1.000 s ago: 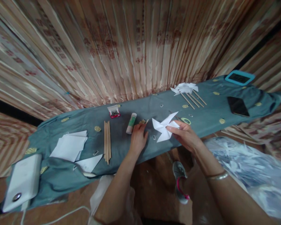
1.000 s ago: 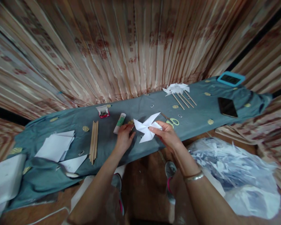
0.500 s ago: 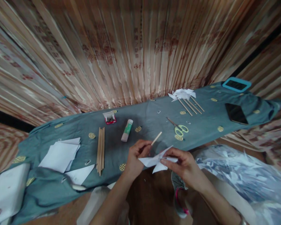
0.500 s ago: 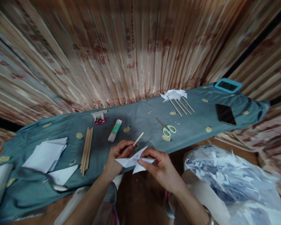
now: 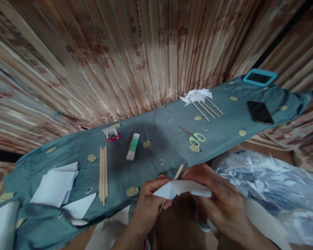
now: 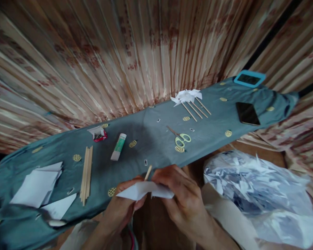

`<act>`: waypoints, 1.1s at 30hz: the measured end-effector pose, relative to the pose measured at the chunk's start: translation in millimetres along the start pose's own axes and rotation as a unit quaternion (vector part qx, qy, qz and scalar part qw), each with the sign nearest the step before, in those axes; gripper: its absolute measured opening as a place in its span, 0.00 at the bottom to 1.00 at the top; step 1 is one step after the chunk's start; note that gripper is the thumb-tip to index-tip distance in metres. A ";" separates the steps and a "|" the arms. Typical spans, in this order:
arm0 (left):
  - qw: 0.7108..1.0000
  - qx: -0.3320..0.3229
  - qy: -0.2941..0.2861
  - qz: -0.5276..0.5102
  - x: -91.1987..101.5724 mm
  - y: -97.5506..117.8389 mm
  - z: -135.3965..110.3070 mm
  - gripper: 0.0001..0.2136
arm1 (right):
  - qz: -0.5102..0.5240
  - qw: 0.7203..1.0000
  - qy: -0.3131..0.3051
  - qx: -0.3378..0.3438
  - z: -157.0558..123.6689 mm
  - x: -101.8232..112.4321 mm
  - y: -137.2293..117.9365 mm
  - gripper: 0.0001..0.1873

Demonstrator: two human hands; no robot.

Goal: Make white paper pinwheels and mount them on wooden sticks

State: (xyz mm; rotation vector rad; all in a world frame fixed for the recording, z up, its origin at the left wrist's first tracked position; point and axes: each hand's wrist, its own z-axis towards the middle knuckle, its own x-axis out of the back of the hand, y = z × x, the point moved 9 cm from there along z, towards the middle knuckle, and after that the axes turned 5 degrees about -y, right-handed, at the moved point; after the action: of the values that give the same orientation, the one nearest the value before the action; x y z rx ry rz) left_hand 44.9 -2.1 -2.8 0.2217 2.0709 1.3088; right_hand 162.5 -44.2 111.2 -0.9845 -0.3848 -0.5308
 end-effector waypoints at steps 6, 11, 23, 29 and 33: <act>1.000 -0.005 0.003 0.029 0.3 2.9 -6.4 0.15 | 0.030 0.999 0.020 0.029 1.4 -1.3 -8.6 0.13; 1.000 0.011 0.019 0.014 0.0 -0.4 -8.8 0.17 | 0.042 0.999 0.014 0.002 3.1 -4.4 -6.1 0.16; 1.000 0.019 0.000 0.020 5.0 -11.3 -13.0 0.18 | 0.030 0.999 0.028 0.017 7.0 1.6 -12.7 0.15; 0.999 0.020 -0.020 0.038 2.4 -6.1 -12.5 0.18 | 0.023 0.999 0.030 0.010 7.5 3.2 -12.7 0.15; 0.996 0.023 -0.017 0.081 1.6 2.8 -13.4 0.16 | 0.031 0.999 0.032 0.007 7.8 4.0 -13.7 0.15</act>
State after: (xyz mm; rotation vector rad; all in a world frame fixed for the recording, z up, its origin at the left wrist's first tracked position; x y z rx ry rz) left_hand 34.8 -9.9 2.5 0.4370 2.0915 1.3425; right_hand 157.2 -44.6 126.5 -0.9606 -0.2996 -0.5005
